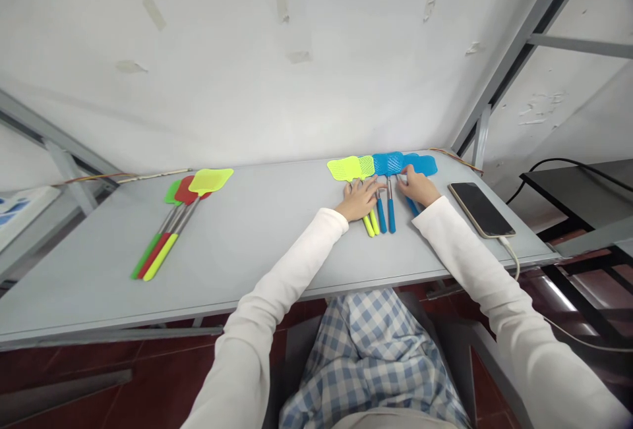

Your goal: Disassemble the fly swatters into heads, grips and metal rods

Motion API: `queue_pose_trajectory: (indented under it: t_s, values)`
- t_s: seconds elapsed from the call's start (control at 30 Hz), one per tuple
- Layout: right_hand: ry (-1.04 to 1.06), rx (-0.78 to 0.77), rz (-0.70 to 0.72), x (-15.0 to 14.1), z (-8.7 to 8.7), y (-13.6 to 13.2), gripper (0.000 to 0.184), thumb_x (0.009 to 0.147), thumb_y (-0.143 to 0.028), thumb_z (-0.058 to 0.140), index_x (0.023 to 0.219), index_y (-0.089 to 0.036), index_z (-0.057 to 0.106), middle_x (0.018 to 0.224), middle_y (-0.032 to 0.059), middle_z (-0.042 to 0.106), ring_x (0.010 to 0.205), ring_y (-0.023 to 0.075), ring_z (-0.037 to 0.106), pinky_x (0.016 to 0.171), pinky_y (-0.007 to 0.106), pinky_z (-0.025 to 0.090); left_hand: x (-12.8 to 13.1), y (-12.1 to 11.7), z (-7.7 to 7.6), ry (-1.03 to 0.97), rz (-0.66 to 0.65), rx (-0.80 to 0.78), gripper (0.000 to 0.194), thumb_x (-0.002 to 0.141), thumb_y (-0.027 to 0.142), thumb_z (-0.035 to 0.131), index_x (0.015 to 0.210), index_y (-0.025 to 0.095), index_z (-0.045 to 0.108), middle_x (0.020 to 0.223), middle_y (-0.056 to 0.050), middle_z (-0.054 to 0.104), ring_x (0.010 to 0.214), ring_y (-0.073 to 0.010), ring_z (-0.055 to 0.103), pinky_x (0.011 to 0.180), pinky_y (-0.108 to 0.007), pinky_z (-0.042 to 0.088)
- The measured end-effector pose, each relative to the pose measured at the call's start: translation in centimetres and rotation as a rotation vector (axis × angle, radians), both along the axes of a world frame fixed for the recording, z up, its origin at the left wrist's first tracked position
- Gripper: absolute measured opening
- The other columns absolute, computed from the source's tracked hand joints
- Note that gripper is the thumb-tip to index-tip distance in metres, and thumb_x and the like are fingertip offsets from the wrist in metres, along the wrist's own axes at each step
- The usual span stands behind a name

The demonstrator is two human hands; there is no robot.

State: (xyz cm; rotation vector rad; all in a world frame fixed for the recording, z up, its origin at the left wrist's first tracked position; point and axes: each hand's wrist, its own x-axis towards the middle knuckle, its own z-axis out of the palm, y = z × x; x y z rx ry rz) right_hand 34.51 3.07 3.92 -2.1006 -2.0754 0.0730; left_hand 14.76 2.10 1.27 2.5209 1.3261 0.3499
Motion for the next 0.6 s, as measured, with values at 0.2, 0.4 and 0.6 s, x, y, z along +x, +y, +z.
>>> queue_pose_trajectory:
  t_s: [0.2, 0.4, 0.6]
  values:
    - [-0.038, 0.223, -0.238, 2.2, -0.2, 0.5, 0.039, 0.089, -0.032, 0.041, 0.112, -0.004, 0.055, 0.119, 0.0304, 0.055, 0.114, 0.0403, 0.05, 0.086, 0.047, 0.042, 0.4, -0.2, 0.1, 0.03, -0.07, -0.023, 0.054, 0.093, 0.033, 0.026, 0.145, 0.047, 0.036, 0.159, 0.008, 0.024, 0.144, -0.0363, 0.017, 0.108, -0.068, 0.015]
    - [-0.027, 0.043, -0.255, 3.4, -1.3, 1.4, 0.042, 0.087, -0.022, 0.043, 0.121, 0.002, 0.049, 0.12, 0.033, 0.053, 0.113, 0.0391, 0.052, 0.087, 0.045, 0.042, 2.0, -0.3, 0.0, 0.035, -0.015, -0.042, 0.054, 0.093, 0.037, 0.029, 0.146, 0.048, 0.032, 0.16, 0.008, 0.021, 0.145, -0.0394, 0.013, 0.107, -0.071, 0.014]
    - [0.058, 0.036, -0.135, 3.6, -0.9, 2.1, 0.038, 0.091, -0.024, 0.041, 0.122, -0.004, 0.049, 0.119, 0.0259, 0.055, 0.108, 0.0324, 0.055, 0.091, 0.041, 0.041, 3.0, -0.3, -0.3, 0.022, 0.006, -0.024, 0.054, 0.093, 0.039, 0.028, 0.146, 0.048, 0.032, 0.16, 0.007, 0.022, 0.144, -0.0399, 0.015, 0.107, -0.071, 0.015]
